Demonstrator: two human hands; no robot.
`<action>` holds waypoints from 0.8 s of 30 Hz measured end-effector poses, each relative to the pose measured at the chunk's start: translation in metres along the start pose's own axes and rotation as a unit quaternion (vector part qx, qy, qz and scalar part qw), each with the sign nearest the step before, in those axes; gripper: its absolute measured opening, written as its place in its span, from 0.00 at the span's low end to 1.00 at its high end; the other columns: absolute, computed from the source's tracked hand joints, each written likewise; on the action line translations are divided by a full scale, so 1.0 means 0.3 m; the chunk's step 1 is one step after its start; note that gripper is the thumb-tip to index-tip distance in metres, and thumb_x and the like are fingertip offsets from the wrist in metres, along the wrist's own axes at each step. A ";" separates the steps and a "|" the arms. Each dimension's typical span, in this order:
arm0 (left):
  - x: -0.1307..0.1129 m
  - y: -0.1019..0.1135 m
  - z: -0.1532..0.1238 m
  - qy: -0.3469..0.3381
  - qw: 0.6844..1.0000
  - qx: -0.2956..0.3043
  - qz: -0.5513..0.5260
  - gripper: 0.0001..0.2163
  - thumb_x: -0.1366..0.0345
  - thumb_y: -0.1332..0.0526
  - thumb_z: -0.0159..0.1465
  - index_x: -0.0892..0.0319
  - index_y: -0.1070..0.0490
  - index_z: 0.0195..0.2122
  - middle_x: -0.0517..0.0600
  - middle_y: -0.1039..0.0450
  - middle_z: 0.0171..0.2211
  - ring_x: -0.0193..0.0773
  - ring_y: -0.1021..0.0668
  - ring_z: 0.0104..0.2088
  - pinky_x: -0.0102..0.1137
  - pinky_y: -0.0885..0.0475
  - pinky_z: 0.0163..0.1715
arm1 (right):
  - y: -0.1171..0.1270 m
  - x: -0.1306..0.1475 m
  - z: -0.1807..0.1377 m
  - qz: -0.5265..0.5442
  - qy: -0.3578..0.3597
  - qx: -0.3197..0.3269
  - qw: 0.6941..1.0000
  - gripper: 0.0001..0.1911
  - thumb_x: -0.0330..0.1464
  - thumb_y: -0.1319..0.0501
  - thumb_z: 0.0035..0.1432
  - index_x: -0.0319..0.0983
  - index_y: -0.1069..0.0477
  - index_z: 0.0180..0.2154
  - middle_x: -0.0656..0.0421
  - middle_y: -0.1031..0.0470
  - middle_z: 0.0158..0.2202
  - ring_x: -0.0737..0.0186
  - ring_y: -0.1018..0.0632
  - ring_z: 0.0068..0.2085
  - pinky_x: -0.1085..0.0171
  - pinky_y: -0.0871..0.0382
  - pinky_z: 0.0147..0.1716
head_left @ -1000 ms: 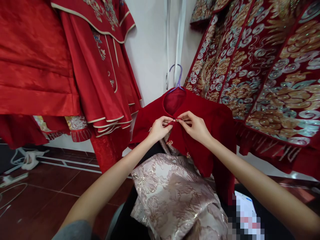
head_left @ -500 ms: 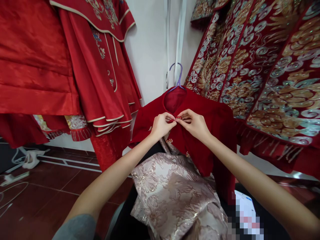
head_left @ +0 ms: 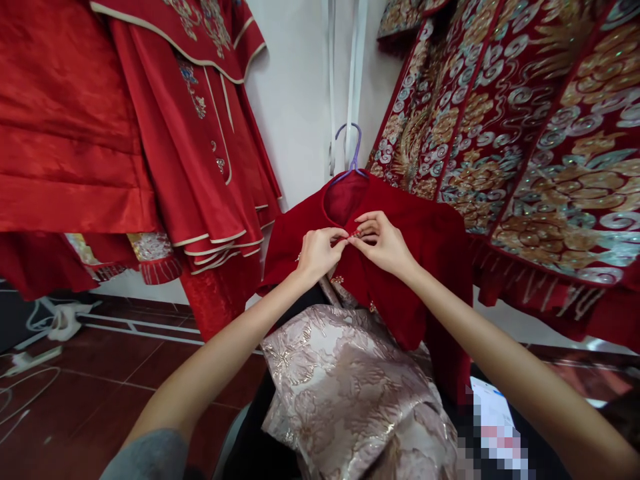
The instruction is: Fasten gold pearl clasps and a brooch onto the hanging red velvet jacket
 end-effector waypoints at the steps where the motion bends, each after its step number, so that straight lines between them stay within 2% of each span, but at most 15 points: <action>1: 0.001 0.001 0.003 0.002 1.000 0.004 0.004 0.06 0.67 0.37 0.58 0.54 0.20 0.35 0.49 0.19 0.34 0.42 0.19 0.35 0.34 0.27 0.41 | -0.001 0.000 0.001 -0.003 -0.002 0.001 1.000 0.22 0.40 0.32 0.48 0.40 0.38 0.42 0.58 0.28 0.33 0.60 0.23 0.35 0.59 0.23 0.36; 8: -0.003 0.013 0.040 -0.006 0.998 0.054 -0.005 0.05 0.69 0.36 0.56 0.54 0.19 0.32 0.49 0.19 0.31 0.42 0.19 0.34 0.34 0.28 0.42 | 0.003 -0.012 0.019 -0.025 -0.009 0.034 0.999 0.22 0.37 0.34 0.48 0.40 0.39 0.43 0.58 0.30 0.34 0.61 0.24 0.35 0.60 0.24 0.36; 10: 0.006 0.007 0.048 0.015 0.995 0.074 -0.058 0.05 0.69 0.35 0.55 0.57 0.20 0.32 0.50 0.20 0.30 0.40 0.20 0.34 0.34 0.27 0.41 | -0.010 -0.014 0.005 -0.037 0.007 0.033 0.999 0.23 0.36 0.36 0.50 0.40 0.40 0.46 0.57 0.31 0.37 0.60 0.24 0.37 0.59 0.24 0.38; 12: 0.022 -0.004 0.050 0.056 0.982 0.095 -0.156 0.06 0.68 0.33 0.53 0.60 0.21 0.33 0.52 0.20 0.32 0.39 0.20 0.34 0.34 0.26 0.40 | -0.037 -0.011 -0.038 -0.061 0.037 0.008 0.997 0.29 0.34 0.38 0.51 0.39 0.45 0.53 0.51 0.33 0.46 0.56 0.25 0.45 0.55 0.26 0.45; 14: 0.040 -0.014 0.044 0.106 0.952 0.118 -0.260 0.11 0.66 0.31 0.51 0.63 0.22 0.37 0.55 0.20 0.35 0.39 0.19 0.36 0.34 0.25 0.40 | -0.079 -0.008 -0.108 -0.111 0.080 -0.024 0.990 0.39 0.33 0.38 0.50 0.39 0.54 0.60 0.44 0.42 0.58 0.49 0.34 0.58 0.48 0.32 0.54; 16: 0.057 -0.013 0.031 0.149 0.924 0.127 -0.327 0.15 0.64 0.29 0.51 0.63 0.23 0.39 0.57 0.20 0.39 0.40 0.19 0.39 0.34 0.25 0.39 | -0.130 -0.018 -0.188 -0.190 0.118 -0.018 0.975 0.48 0.32 0.37 0.48 0.38 0.61 0.64 0.41 0.57 0.66 0.41 0.51 0.67 0.40 0.44 0.61; 18: 0.072 0.002 0.018 0.176 0.908 0.115 -0.363 0.16 0.63 0.29 0.50 0.63 0.23 0.40 0.57 0.20 0.40 0.40 0.20 0.40 0.32 0.25 0.39 | -0.163 -0.045 -0.255 -0.256 0.123 -0.020 0.959 0.46 0.31 0.38 0.51 0.40 0.60 0.65 0.44 0.66 0.69 0.39 0.59 0.69 0.34 0.50 0.61; 20: 0.085 0.020 0.005 0.192 0.898 0.099 -0.383 0.17 0.62 0.28 0.50 0.62 0.24 0.39 0.56 0.21 0.41 0.39 0.20 0.40 0.30 0.24 0.37 | -0.165 -0.074 -0.299 -0.273 0.132 -0.040 0.952 0.37 0.29 0.42 0.56 0.44 0.55 0.64 0.47 0.60 0.68 0.43 0.53 0.68 0.34 0.49 0.61; 21: 0.091 0.025 -0.001 0.202 0.893 0.096 -0.391 0.17 0.62 0.29 0.50 0.61 0.24 0.40 0.55 0.21 0.41 0.37 0.20 0.39 0.29 0.24 0.37 | -0.155 -0.085 -0.313 -0.267 0.129 -0.061 0.953 0.33 0.28 0.44 0.58 0.44 0.52 0.63 0.48 0.53 0.67 0.45 0.47 0.67 0.36 0.45 0.60; 23: 0.104 0.022 -0.012 0.227 0.881 0.092 -0.405 0.15 0.60 0.30 0.53 0.61 0.24 0.40 0.54 0.20 0.40 0.34 0.20 0.36 0.28 0.24 0.36 | -0.121 -0.096 -0.332 -0.241 0.105 -0.118 0.957 0.24 0.28 0.47 0.61 0.44 0.44 0.59 0.48 0.38 0.58 0.49 0.35 0.60 0.41 0.37 0.56; 24: 0.110 0.011 -0.018 0.240 0.874 0.090 -0.413 0.13 0.60 0.32 0.55 0.61 0.24 0.39 0.54 0.21 0.39 0.33 0.20 0.35 0.28 0.24 0.37 | -0.104 -0.096 -0.340 -0.231 0.089 -0.146 0.958 0.22 0.29 0.47 0.61 0.43 0.41 0.57 0.48 0.33 0.53 0.50 0.31 0.55 0.43 0.34 0.53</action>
Point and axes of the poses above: each hand's wrist, its own z-axis towards the middle knuckle, its own y-axis out of the back of the hand, x = y × z, the point moved 3 cm from there along z, towards the middle knuckle
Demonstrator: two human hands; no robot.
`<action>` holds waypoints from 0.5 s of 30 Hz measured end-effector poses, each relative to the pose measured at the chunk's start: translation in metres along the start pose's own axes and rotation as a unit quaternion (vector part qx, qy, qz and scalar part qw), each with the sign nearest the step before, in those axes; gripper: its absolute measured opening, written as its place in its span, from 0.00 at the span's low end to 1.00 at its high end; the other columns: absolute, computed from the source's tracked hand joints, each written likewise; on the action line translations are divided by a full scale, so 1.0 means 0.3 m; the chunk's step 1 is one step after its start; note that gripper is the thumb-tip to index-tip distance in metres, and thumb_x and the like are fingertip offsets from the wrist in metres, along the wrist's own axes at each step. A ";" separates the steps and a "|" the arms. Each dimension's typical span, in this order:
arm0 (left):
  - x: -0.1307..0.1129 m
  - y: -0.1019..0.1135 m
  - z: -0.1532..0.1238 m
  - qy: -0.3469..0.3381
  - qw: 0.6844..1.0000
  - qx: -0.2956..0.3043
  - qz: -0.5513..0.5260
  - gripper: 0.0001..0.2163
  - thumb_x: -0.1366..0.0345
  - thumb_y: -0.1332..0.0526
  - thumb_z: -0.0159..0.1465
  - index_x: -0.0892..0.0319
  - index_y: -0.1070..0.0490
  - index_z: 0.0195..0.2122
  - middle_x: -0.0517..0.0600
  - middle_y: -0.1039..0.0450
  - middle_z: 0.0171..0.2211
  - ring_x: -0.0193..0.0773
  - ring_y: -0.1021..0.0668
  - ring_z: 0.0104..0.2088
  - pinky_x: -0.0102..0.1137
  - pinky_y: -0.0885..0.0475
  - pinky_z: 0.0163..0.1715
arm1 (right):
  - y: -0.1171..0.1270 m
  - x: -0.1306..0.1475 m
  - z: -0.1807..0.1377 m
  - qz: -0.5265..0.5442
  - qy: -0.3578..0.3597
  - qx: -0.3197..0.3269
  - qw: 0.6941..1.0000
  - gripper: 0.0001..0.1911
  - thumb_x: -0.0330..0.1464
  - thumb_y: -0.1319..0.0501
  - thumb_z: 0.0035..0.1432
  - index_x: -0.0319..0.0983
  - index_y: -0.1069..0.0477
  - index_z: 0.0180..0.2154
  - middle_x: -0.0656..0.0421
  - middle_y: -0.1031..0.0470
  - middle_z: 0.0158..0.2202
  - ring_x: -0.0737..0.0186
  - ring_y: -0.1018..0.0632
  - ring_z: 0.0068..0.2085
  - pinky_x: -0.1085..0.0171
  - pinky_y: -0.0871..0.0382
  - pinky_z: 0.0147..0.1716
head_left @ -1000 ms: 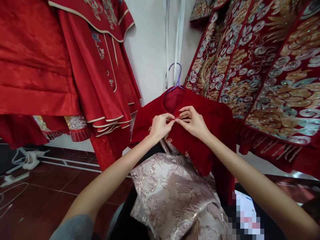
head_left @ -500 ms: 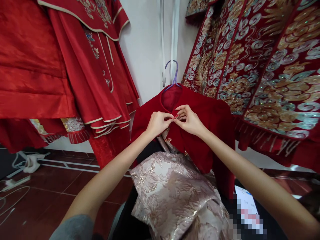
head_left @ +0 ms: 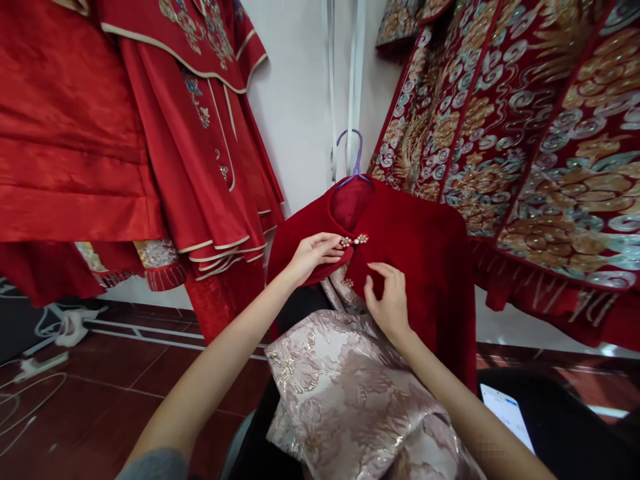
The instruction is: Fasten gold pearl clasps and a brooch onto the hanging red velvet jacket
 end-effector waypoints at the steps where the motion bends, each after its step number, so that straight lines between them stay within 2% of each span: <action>1: 0.017 -0.005 0.004 0.007 1.000 -0.006 -0.012 0.11 0.61 0.33 0.56 0.61 0.23 0.38 0.54 0.21 0.40 0.32 0.20 0.35 0.28 0.24 0.38 | 0.013 -0.003 -0.004 -0.001 -0.018 -0.014 1.000 0.20 0.30 0.46 0.61 0.43 0.39 0.55 0.49 0.31 0.49 0.50 0.29 0.52 0.44 0.33 0.51; 2: 0.038 -0.014 0.009 0.011 1.000 -0.013 -0.025 0.09 0.62 0.33 0.57 0.62 0.23 0.37 0.54 0.21 0.40 0.32 0.20 0.35 0.29 0.24 0.39 | 0.020 -0.003 -0.008 -0.011 -0.026 -0.017 0.999 0.20 0.31 0.44 0.60 0.42 0.39 0.55 0.49 0.31 0.48 0.49 0.29 0.51 0.44 0.33 0.51; 4: 0.090 -0.037 0.023 0.003 0.998 -0.030 -0.046 0.06 0.65 0.34 0.57 0.62 0.24 0.34 0.55 0.21 0.43 0.33 0.20 0.38 0.31 0.24 0.43 | 0.013 -0.004 -0.018 -0.048 -0.015 0.003 0.999 0.25 0.31 0.42 0.58 0.42 0.40 0.57 0.47 0.35 0.55 0.46 0.33 0.56 0.41 0.36 0.53; 6: 0.150 -0.062 0.035 -0.021 0.997 -0.046 -0.060 0.06 0.66 0.35 0.59 0.62 0.24 0.35 0.55 0.22 0.44 0.35 0.20 0.42 0.34 0.25 0.47 | -0.010 -0.022 -0.027 -0.090 0.008 0.017 0.996 0.29 0.30 0.43 0.57 0.43 0.44 0.60 0.47 0.46 0.63 0.43 0.41 0.63 0.36 0.43 0.57; 8: 0.208 -0.080 0.040 -0.063 0.994 -0.068 -0.049 0.07 0.64 0.38 0.61 0.62 0.25 0.36 0.55 0.22 0.44 0.37 0.21 0.44 0.37 0.27 0.50 | -0.030 -0.061 -0.034 -0.108 0.019 -0.006 0.994 0.30 0.29 0.44 0.58 0.42 0.47 0.61 0.46 0.54 0.67 0.43 0.46 0.66 0.36 0.45 0.58; 9: 0.233 -0.085 0.038 -0.090 0.992 -0.087 -0.030 0.08 0.63 0.39 0.62 0.62 0.25 0.37 0.55 0.22 0.43 0.37 0.21 0.45 0.37 0.27 0.51 | -0.035 -0.085 -0.036 -0.108 0.014 -0.029 0.994 0.30 0.30 0.44 0.58 0.41 0.47 0.61 0.45 0.53 0.67 0.43 0.46 0.66 0.36 0.45 0.58; 11: 0.274 -0.088 0.029 -0.144 0.982 -0.121 0.015 0.08 0.64 0.39 0.62 0.61 0.26 0.39 0.55 0.22 0.44 0.36 0.22 0.47 0.37 0.30 0.54 | -0.034 -0.125 -0.044 -0.096 -0.008 -0.069 0.993 0.28 0.32 0.42 0.58 0.40 0.43 0.59 0.44 0.44 0.63 0.43 0.39 0.62 0.39 0.41 0.56; 13: 0.305 -0.084 0.019 -0.155 0.978 -0.140 0.027 0.09 0.63 0.41 0.64 0.61 0.27 0.42 0.55 0.23 0.46 0.36 0.22 0.48 0.36 0.30 0.53 | -0.022 -0.141 -0.055 -0.076 -0.036 -0.092 0.992 0.20 0.32 0.42 0.59 0.41 0.37 0.53 0.47 0.33 0.54 0.46 0.32 0.55 0.42 0.37 0.53; 15: 0.320 -0.075 0.009 -0.150 0.975 -0.158 0.037 0.10 0.62 0.42 0.65 0.60 0.28 0.43 0.55 0.23 0.45 0.36 0.22 0.47 0.34 0.27 0.50 | -0.002 -0.125 -0.062 -0.050 -0.054 -0.098 0.992 0.14 0.31 0.44 0.60 0.42 0.32 0.48 0.50 0.29 0.46 0.48 0.29 0.49 0.45 0.35 0.50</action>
Point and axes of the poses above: each hand's wrist, its own z-axis towards the middle knuckle, its own y-axis out of the back of the hand, x = y × z, the point moved 3 cm from there along z, towards the middle knuckle
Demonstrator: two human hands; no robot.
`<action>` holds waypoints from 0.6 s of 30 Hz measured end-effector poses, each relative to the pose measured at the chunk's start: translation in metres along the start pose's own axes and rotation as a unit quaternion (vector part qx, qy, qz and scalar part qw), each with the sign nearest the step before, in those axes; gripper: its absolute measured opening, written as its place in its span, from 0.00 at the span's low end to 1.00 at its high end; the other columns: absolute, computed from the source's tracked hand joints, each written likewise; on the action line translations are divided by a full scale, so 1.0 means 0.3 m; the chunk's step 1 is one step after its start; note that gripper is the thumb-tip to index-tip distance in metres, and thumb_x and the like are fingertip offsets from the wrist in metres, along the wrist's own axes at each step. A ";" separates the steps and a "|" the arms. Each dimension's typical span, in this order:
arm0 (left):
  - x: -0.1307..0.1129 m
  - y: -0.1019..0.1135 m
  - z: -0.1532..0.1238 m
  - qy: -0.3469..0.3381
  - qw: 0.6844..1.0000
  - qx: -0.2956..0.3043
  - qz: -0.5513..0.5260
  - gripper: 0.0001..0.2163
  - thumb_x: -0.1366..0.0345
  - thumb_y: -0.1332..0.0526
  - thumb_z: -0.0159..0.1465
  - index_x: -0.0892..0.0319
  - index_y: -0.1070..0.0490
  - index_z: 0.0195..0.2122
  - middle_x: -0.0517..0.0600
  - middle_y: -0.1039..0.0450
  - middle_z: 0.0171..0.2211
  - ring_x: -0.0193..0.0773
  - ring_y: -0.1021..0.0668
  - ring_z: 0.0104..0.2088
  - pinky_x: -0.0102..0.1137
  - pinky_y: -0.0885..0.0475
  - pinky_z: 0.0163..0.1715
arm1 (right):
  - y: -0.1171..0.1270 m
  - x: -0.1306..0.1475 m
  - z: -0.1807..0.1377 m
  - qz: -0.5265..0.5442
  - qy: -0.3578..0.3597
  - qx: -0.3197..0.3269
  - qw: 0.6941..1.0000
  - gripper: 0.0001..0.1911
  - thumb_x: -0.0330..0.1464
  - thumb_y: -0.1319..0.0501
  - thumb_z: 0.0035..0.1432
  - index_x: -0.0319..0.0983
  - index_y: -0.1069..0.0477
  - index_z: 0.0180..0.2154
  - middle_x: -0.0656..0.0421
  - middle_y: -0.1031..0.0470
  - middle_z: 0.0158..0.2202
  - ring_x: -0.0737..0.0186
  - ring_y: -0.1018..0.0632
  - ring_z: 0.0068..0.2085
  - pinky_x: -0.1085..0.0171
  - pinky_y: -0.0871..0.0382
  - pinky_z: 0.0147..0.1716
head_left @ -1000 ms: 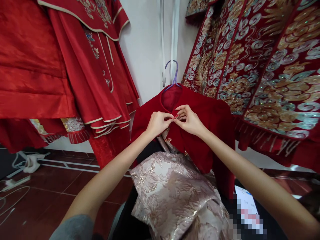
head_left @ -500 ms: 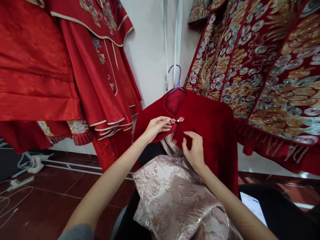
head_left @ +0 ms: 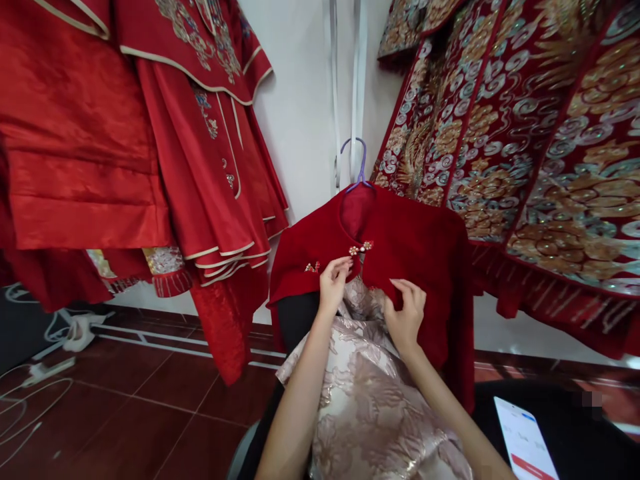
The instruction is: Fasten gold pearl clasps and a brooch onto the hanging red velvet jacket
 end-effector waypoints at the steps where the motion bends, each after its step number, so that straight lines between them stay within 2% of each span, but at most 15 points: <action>1: 0.000 0.007 -0.004 -0.003 1.000 -0.012 0.019 0.10 0.62 0.42 0.65 0.60 0.29 0.44 0.55 0.24 0.45 0.36 0.21 0.45 0.33 0.26 0.47 | 0.012 0.016 0.002 0.017 -0.005 0.003 1.000 0.12 0.30 0.45 0.60 0.42 0.31 0.46 0.51 0.28 0.43 0.49 0.28 0.47 0.46 0.34 0.48; 4: -0.020 0.027 -0.021 -0.055 0.989 -0.055 0.127 0.10 0.60 0.43 0.66 0.59 0.28 0.42 0.54 0.26 0.42 0.35 0.22 0.40 0.29 0.26 0.39 | 0.039 0.077 0.024 0.088 -0.037 0.029 0.995 0.09 0.31 0.44 0.60 0.42 0.30 0.42 0.53 0.27 0.40 0.52 0.27 0.42 0.51 0.31 0.44; 7: -0.051 0.028 -0.048 -0.125 0.965 -0.056 0.223 0.09 0.61 0.44 0.66 0.57 0.26 0.42 0.53 0.28 0.42 0.35 0.24 0.40 0.29 0.27 0.38 | 0.054 0.129 0.055 0.154 -0.090 0.059 0.982 0.08 0.33 0.42 0.59 0.42 0.31 0.42 0.54 0.27 0.39 0.55 0.25 0.40 0.56 0.30 0.40; 10: -0.073 0.019 -0.076 -0.175 0.927 -0.036 0.330 0.09 0.66 0.41 0.64 0.55 0.27 0.45 0.52 0.27 0.42 0.39 0.26 0.43 0.32 0.29 0.43 | 0.055 0.167 0.070 0.204 -0.119 0.092 0.967 0.17 0.35 0.38 0.57 0.41 0.34 0.48 0.54 0.26 0.42 0.57 0.25 0.41 0.58 0.29 0.42; 12: -0.078 0.018 -0.091 -0.189 0.889 -0.053 0.413 0.10 0.68 0.40 0.62 0.54 0.27 0.44 0.52 0.27 0.43 0.42 0.28 0.44 0.36 0.32 0.45 | 0.047 0.176 0.071 0.232 -0.154 0.128 0.952 0.21 0.37 0.38 0.57 0.41 0.37 0.51 0.55 0.26 0.41 0.59 0.24 0.40 0.60 0.28 0.41; 15: -0.080 0.022 -0.107 -0.207 0.845 -0.091 0.484 0.07 0.68 0.41 0.62 0.55 0.26 0.40 0.54 0.28 0.44 0.44 0.30 0.43 0.39 0.36 0.46 | 0.035 0.178 0.068 0.241 -0.194 0.195 0.931 0.21 0.40 0.40 0.59 0.40 0.36 0.52 0.55 0.26 0.39 0.61 0.23 0.35 0.63 0.26 0.35; 18: -0.084 0.020 -0.120 -0.251 0.826 -0.096 0.496 0.07 0.65 0.40 0.61 0.58 0.27 0.40 0.55 0.28 0.41 0.45 0.30 0.42 0.40 0.39 0.46 | 0.039 0.184 0.070 0.189 -0.162 0.189 0.950 0.20 0.41 0.40 0.59 0.40 0.32 0.50 0.53 0.29 0.41 0.63 0.26 0.35 0.64 0.27 0.32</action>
Point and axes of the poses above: each hand's wrist, its own z-axis towards the middle knuckle, its own y-axis out of the back of the hand, x = y × z, the point moved 3 cm from there along z, towards the middle knuckle
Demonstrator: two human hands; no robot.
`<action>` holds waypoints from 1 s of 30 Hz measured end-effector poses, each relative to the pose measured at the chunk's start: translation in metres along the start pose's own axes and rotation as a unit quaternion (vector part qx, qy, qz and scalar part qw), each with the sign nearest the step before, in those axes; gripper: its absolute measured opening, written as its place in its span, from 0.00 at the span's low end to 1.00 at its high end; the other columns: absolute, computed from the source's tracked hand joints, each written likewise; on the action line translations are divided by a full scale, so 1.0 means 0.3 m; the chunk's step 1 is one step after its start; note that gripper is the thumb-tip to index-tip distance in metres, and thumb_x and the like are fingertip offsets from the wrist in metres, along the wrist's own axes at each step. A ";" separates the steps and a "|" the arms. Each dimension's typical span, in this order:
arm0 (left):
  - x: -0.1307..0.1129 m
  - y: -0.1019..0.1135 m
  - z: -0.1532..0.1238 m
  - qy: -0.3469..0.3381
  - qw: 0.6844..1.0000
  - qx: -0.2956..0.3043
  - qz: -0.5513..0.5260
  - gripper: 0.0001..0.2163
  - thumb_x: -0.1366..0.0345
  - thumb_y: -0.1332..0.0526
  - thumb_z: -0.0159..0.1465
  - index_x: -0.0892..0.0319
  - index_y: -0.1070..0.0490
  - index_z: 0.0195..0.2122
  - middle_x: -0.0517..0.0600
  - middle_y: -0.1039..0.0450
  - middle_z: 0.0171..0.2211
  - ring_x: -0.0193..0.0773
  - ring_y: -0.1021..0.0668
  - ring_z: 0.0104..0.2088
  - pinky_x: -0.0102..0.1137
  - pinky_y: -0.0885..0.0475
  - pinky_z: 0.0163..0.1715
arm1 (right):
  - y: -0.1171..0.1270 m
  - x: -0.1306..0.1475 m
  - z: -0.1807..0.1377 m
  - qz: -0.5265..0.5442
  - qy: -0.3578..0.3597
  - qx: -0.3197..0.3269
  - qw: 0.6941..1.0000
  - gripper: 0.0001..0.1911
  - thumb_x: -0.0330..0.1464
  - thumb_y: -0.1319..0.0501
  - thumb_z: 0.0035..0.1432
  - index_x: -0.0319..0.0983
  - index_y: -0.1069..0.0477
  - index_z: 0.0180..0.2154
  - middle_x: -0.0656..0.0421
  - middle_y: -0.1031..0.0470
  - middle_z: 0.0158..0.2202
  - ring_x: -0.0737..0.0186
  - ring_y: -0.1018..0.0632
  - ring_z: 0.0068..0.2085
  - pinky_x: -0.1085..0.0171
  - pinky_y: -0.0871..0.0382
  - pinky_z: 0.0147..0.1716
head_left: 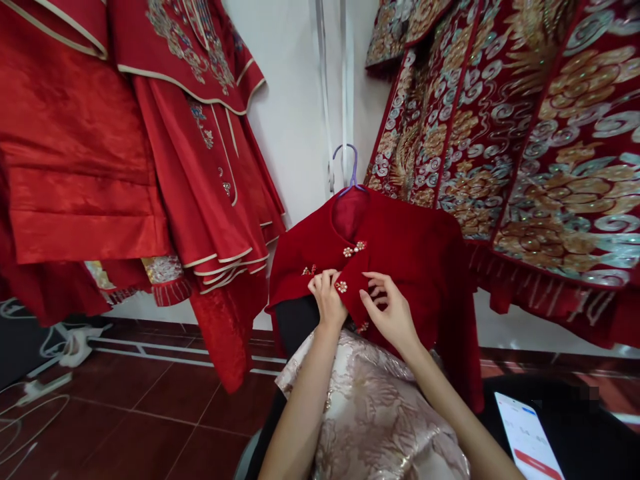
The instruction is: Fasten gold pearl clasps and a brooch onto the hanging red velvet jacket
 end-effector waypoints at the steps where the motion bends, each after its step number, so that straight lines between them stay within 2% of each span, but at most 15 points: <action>1: -0.001 0.004 -0.002 -0.004 1.000 -0.011 -0.003 0.08 0.64 0.39 0.61 0.58 0.27 0.41 0.55 0.28 0.40 0.45 0.30 0.42 0.40 0.39 0.46 | -0.002 0.003 -0.002 -0.015 0.009 -0.009 1.000 0.18 0.41 0.40 0.59 0.41 0.30 0.49 0.53 0.30 0.41 0.63 0.27 0.34 0.64 0.27 0.31; 4: 0.001 0.012 -0.003 0.002 0.999 -0.036 -0.013 0.09 0.65 0.45 0.65 0.57 0.27 0.43 0.54 0.28 0.39 0.44 0.30 0.41 0.39 0.40 0.46 | -0.036 -0.005 -0.010 0.029 -0.021 0.039 0.999 0.18 0.43 0.42 0.60 0.40 0.29 0.47 0.54 0.29 0.40 0.64 0.26 0.32 0.66 0.28 0.26; 7: -0.002 0.011 -0.002 -0.012 1.000 -0.020 -0.020 0.12 0.66 0.50 0.67 0.58 0.27 0.43 0.54 0.28 0.39 0.43 0.31 0.40 0.38 0.40 0.45 | -0.078 -0.020 -0.020 0.114 -0.069 0.088 0.987 0.19 0.46 0.41 0.59 0.39 0.30 0.45 0.55 0.27 0.37 0.64 0.25 0.32 0.67 0.28 0.25; 10: -0.007 0.015 -0.006 -0.007 0.999 -0.008 -0.032 0.13 0.63 0.48 0.64 0.58 0.28 0.45 0.55 0.29 0.42 0.45 0.31 0.42 0.39 0.40 0.45 | -0.086 -0.029 -0.022 0.127 -0.066 0.058 0.988 0.19 0.46 0.38 0.56 0.38 0.31 0.41 0.56 0.28 0.35 0.65 0.26 0.31 0.68 0.28 0.26; 14: -0.023 0.031 -0.019 -0.024 0.999 -0.025 -0.015 0.16 0.60 0.42 0.55 0.57 0.27 0.43 0.57 0.31 0.43 0.48 0.31 0.44 0.43 0.41 0.47 | -0.062 -0.052 -0.018 0.089 -0.078 0.011 0.993 0.20 0.45 0.33 0.50 0.40 0.36 0.37 0.60 0.30 0.32 0.67 0.28 0.27 0.68 0.31 0.24; 17: -0.034 0.032 -0.022 -0.044 0.999 -0.024 -0.008 0.16 0.61 0.40 0.50 0.57 0.26 0.40 0.57 0.31 0.42 0.48 0.31 0.43 0.43 0.41 0.47 | -0.043 -0.066 -0.008 0.075 -0.087 0.024 0.993 0.19 0.44 0.33 0.49 0.40 0.36 0.34 0.61 0.30 0.30 0.67 0.28 0.25 0.68 0.33 0.23; 20: -0.035 0.025 -0.013 -0.037 0.999 -0.024 0.004 0.16 0.60 0.38 0.51 0.56 0.26 0.41 0.56 0.30 0.41 0.48 0.30 0.43 0.43 0.40 0.48 | -0.024 -0.061 0.003 0.056 -0.070 0.030 0.995 0.15 0.41 0.34 0.50 0.39 0.34 0.33 0.59 0.28 0.31 0.66 0.27 0.27 0.68 0.33 0.25; 22: -0.025 0.022 0.000 -0.009 0.999 -0.043 0.020 0.13 0.62 0.40 0.55 0.56 0.26 0.41 0.56 0.29 0.42 0.48 0.29 0.45 0.44 0.41 0.50 | -0.014 -0.055 0.007 0.047 -0.069 0.023 0.996 0.13 0.40 0.35 0.51 0.39 0.33 0.33 0.58 0.27 0.32 0.66 0.28 0.27 0.68 0.33 0.26; 26: 0.029 0.027 0.028 0.125 0.986 -0.109 0.031 0.13 0.67 0.45 0.62 0.58 0.31 0.48 0.56 0.29 0.47 0.46 0.30 0.52 0.46 0.47 0.59 | 0.004 -0.049 0.009 0.056 -0.072 0.000 0.996 0.12 0.39 0.35 0.51 0.39 0.34 0.32 0.59 0.28 0.31 0.66 0.27 0.29 0.69 0.33 0.26; 28: 0.056 0.024 0.036 0.165 0.980 -0.113 0.022 0.15 0.69 0.49 0.64 0.59 0.34 0.51 0.56 0.30 0.50 0.44 0.31 0.54 0.46 0.52 0.63 | 0.015 -0.047 0.011 0.068 -0.068 -0.018 0.995 0.13 0.38 0.34 0.50 0.40 0.35 0.32 0.59 0.28 0.30 0.65 0.26 0.30 0.69 0.32 0.26; 30: 0.077 0.019 0.039 0.191 0.976 -0.102 0.030 0.17 0.70 0.50 0.63 0.60 0.36 0.53 0.57 0.30 0.51 0.44 0.31 0.55 0.45 0.51 0.63 | 0.026 -0.044 0.013 0.079 -0.064 -0.026 0.994 0.14 0.38 0.33 0.50 0.40 0.36 0.32 0.59 0.28 0.31 0.65 0.26 0.30 0.70 0.31 0.26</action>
Point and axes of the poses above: each hand's wrist, its own z-axis towards the middle knuckle, its own y-axis out of the back of the hand, x = y × z, the point moved 3 cm from there along z, towards the middle knuckle
